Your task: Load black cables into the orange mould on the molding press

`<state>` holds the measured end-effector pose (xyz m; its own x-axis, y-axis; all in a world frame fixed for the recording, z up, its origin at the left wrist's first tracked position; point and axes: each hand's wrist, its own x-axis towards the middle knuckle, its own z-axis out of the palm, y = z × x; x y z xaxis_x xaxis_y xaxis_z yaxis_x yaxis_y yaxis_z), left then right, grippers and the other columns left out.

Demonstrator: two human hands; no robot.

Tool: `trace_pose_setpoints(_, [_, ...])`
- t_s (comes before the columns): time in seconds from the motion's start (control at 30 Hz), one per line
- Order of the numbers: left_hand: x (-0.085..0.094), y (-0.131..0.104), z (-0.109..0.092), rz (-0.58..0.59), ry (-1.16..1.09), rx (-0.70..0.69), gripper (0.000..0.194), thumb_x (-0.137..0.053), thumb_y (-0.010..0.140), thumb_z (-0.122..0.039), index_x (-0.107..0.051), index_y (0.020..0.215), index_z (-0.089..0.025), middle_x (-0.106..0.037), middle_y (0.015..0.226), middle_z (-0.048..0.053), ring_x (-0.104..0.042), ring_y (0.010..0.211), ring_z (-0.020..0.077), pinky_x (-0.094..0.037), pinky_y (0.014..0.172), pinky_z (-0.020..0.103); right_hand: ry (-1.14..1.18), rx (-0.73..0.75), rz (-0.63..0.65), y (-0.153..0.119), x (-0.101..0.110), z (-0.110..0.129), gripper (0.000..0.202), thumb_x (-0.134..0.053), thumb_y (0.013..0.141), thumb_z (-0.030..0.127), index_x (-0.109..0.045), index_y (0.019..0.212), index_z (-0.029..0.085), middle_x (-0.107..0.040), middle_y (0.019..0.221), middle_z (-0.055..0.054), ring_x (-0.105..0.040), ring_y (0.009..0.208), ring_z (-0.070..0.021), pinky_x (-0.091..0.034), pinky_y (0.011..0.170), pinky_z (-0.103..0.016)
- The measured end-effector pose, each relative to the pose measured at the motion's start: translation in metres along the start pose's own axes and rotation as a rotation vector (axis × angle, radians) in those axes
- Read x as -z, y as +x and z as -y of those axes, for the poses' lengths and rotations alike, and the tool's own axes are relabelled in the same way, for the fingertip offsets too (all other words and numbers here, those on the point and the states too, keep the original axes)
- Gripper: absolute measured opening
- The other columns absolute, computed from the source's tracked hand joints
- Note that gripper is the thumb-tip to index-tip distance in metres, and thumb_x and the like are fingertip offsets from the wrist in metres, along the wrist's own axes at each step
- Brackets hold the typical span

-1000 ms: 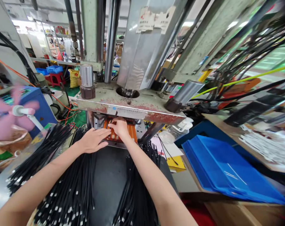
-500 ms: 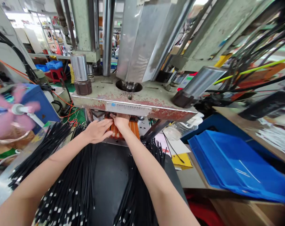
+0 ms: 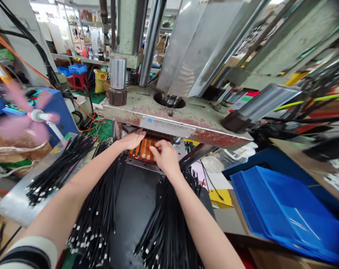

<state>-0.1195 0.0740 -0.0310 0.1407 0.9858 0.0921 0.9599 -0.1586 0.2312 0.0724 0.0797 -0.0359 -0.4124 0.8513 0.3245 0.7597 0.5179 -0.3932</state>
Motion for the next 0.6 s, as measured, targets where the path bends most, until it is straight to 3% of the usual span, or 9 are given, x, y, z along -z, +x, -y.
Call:
trace_pose_setpoints(0.1, [-0.009,-0.061,0.000,-0.159,0.037,0.082,0.049,-0.018,0.100,-0.033,-0.042,0.134,-0.008,-0.050,0.135,0.016,-0.048,0.124,0.0216,-0.039,0.103,0.034,-0.240,-0.184,0.027,-0.047,0.019,-0.042,0.029,-0.048,0.093,0.041,-0.064,0.089,0.017,-0.068,0.084,-0.013,-0.065,0.076,-0.0256,-0.044,0.069,-0.034])
trace_pose_setpoints(0.17, [-0.018,-0.095,0.001,-0.192,0.153,0.178,0.041,-0.033,0.097,-0.037,-0.058,0.115,-0.009,-0.057,0.119,0.018,-0.053,0.114,0.0279,-0.044,0.095,0.041,-0.437,-0.331,0.200,-0.074,0.025,-0.065,0.035,-0.049,0.092,0.045,-0.067,0.084,0.016,-0.069,0.080,-0.017,-0.067,0.074,-0.0307,-0.045,0.065,-0.037])
trace_pose_setpoints(0.23, [-0.025,-0.114,0.004,-0.122,0.257,0.238,0.033,-0.047,0.091,-0.037,-0.065,0.095,-0.010,-0.059,0.107,0.019,-0.054,0.106,0.0330,-0.047,0.086,0.046,-0.477,-0.362,0.384,-0.091,0.025,-0.077,0.034,-0.051,0.090,0.044,-0.069,0.081,0.017,-0.070,0.079,-0.019,-0.068,0.078,-0.0322,-0.045,0.066,-0.037])
trace_pose_setpoints(0.33, [-0.029,-0.120,0.011,-0.066,0.245,0.236,0.024,-0.051,0.087,-0.030,-0.065,0.087,-0.011,-0.059,0.102,0.018,-0.056,0.101,0.0319,-0.048,0.082,0.044,-0.391,-0.336,0.435,-0.096,0.023,-0.076,0.031,-0.048,0.092,0.038,-0.070,0.082,0.020,-0.072,0.083,-0.015,-0.070,0.084,-0.0287,-0.046,0.069,-0.034])
trace_pose_setpoints(0.47, [-0.016,-0.117,0.017,-0.145,0.106,0.208,0.022,-0.048,0.091,-0.031,-0.061,0.082,-0.017,-0.064,0.084,0.009,-0.063,0.081,0.0227,-0.048,0.074,0.034,-0.473,-0.396,0.381,-0.091,0.022,-0.064,0.039,-0.047,0.092,0.045,-0.072,0.088,0.016,-0.071,0.087,-0.019,-0.069,0.086,-0.0332,-0.047,0.070,-0.038])
trace_pose_setpoints(0.6, [0.004,-0.125,0.016,-0.234,0.065,0.236,0.021,-0.050,0.091,-0.036,-0.058,0.083,-0.018,-0.066,0.073,0.005,-0.064,0.068,0.0211,-0.044,0.062,0.029,-0.328,-0.370,0.406,-0.091,0.017,-0.065,0.024,-0.053,0.089,0.034,-0.071,0.087,0.019,-0.072,0.088,-0.014,-0.069,0.087,-0.0297,-0.047,0.071,-0.035])
